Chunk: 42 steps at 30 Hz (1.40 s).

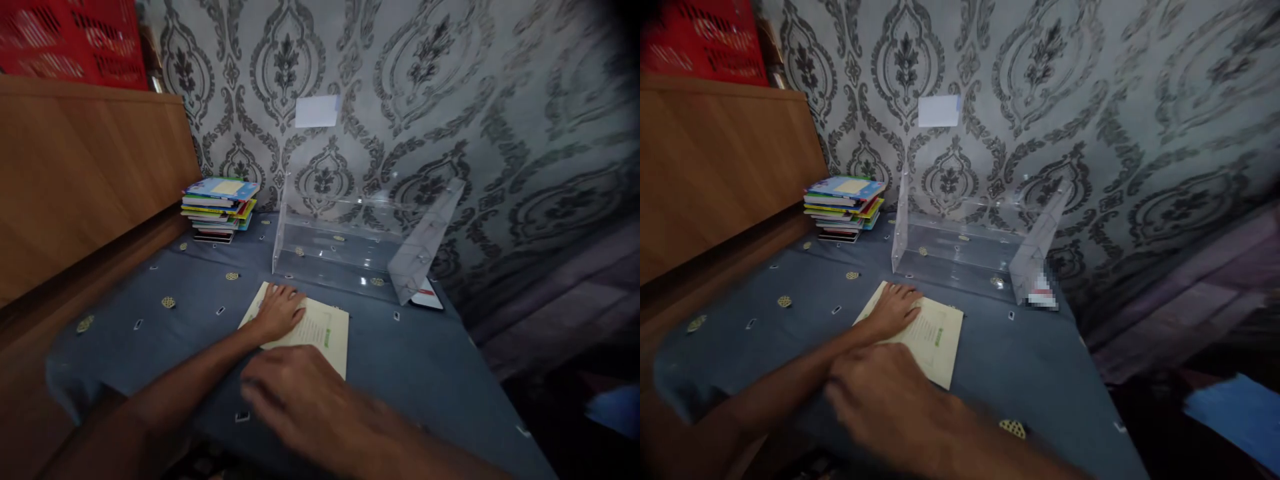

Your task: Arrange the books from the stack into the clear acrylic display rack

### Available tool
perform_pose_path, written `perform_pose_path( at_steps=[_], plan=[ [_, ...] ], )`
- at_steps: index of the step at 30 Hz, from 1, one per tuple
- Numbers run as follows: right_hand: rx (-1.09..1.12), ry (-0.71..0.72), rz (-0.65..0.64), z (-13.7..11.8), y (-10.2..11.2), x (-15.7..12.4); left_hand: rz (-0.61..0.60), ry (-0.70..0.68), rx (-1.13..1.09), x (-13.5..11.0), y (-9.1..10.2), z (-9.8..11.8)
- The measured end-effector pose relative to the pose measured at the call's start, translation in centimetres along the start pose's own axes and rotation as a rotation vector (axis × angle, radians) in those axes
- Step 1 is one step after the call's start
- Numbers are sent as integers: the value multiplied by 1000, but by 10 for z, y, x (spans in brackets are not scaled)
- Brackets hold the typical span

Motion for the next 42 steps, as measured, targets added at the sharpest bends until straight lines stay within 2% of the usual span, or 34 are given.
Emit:
perform_pose_path(
  at_steps=[2,4,8,10,15,18,22,27,31,36,42],
  plan=[
    [-154,-145,126,27,9,-5,4,39,32,0,-3,-1],
    [-294,-208,202,53,3,-12,-15,33,57,0,-4,-3],
    [-355,-172,179,91,-25,-29,-28,-21,61,0,-3,-4],
    [-347,-186,153,104,-30,-38,-19,-24,51,-1,-2,-4],
    [-310,-412,142,140,-11,-61,-55,11,25,0,-5,-3],
    [-294,-516,153,154,-3,-70,-76,13,24,0,-3,-4],
    [-292,-541,149,154,-2,-72,-105,39,70,-9,7,-14],
    [-289,-552,153,151,-2,-71,-131,252,144,-36,22,-34],
    [-320,-551,169,147,-1,-70,-137,344,189,-51,25,-34],
    [-418,-532,286,126,-5,-81,-165,272,153,-45,20,-26],
    [-506,-499,419,91,-24,-112,-205,130,120,-13,17,-10]
  ],
)
Point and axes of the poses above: each hand's wrist, its own x-axis towards the middle knuckle, its own y-axis out of the back of the hand, z = x × y, the point moved 3 cm from there along x, towards the middle knuckle, and after that the axes turned 9 degrees about -z, right-handed, at the moved point
